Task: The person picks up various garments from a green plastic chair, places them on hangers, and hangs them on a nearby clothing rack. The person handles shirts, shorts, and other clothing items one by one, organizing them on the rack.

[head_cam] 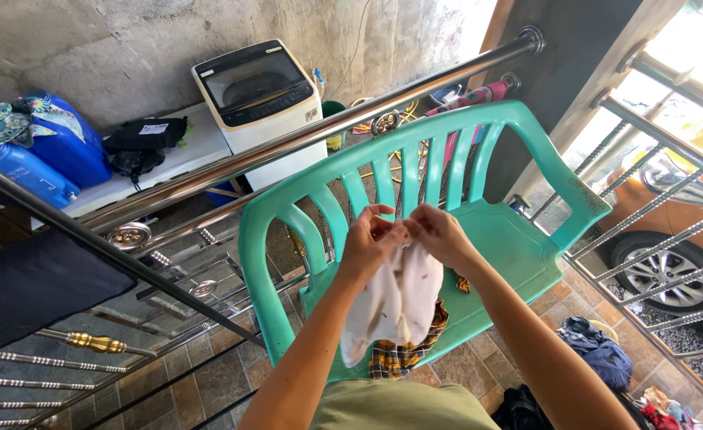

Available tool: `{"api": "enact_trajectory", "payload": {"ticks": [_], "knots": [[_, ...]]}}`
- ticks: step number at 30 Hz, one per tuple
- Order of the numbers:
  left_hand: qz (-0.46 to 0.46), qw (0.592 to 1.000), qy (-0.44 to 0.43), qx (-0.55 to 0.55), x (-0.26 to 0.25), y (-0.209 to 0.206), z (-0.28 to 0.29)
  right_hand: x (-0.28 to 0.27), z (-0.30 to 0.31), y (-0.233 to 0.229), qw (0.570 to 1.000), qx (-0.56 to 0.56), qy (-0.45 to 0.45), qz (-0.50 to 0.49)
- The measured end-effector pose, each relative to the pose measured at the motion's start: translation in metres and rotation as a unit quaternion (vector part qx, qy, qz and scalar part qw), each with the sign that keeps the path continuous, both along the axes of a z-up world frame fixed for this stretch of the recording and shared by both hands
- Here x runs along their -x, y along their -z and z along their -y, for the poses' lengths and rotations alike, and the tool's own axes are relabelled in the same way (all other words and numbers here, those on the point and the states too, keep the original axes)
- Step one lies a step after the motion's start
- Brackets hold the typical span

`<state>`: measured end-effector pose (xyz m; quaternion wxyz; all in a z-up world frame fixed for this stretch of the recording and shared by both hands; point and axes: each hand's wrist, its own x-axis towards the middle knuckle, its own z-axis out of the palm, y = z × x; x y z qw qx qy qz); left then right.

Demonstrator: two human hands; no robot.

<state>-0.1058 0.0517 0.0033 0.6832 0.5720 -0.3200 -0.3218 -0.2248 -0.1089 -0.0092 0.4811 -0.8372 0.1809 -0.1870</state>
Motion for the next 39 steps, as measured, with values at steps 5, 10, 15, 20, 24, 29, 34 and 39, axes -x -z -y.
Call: {"api": "enact_trajectory", "payload": {"ticks": [5, 10, 15, 20, 24, 29, 34, 39], "knots": [[-0.037, 0.994, 0.064, 0.084, -0.018, -0.003, -0.01, 0.0, 0.024, 0.03, 0.994, -0.055, -0.076, -0.05], [0.095, 0.968, 0.212, -0.092, -0.078, 0.04, -0.033, 0.021, 0.044, 0.002, 0.994, 0.031, -0.051, -0.09], [0.366, 0.706, 0.275, -0.541, -0.073, 0.156, -0.037, 0.005, 0.018, -0.034, 0.951, 0.252, -0.173, -0.051], [0.361, 0.662, 0.193, -0.628, -0.114, 0.212, -0.078, 0.029, 0.049, -0.084, 0.914, 0.383, -0.099, -0.087], [0.312, 0.677, 0.108, -0.658, -0.145, 0.222, -0.097, 0.065, 0.091, -0.121, 0.922, 0.369, -0.06, -0.104], [0.089, 0.948, 0.008, -0.306, -0.007, 0.23, 0.039, 0.063, 0.078, -0.14, 0.896, 0.429, -0.112, -0.03], [0.244, 0.924, -0.099, -0.278, 0.093, 0.174, 0.084, 0.056, 0.069, -0.187, 0.869, 0.468, -0.12, 0.11], [-0.159, 0.975, -0.054, -0.142, 0.069, 0.128, 0.082, 0.072, 0.096, -0.2, 0.849, 0.523, -0.029, 0.063]]}}
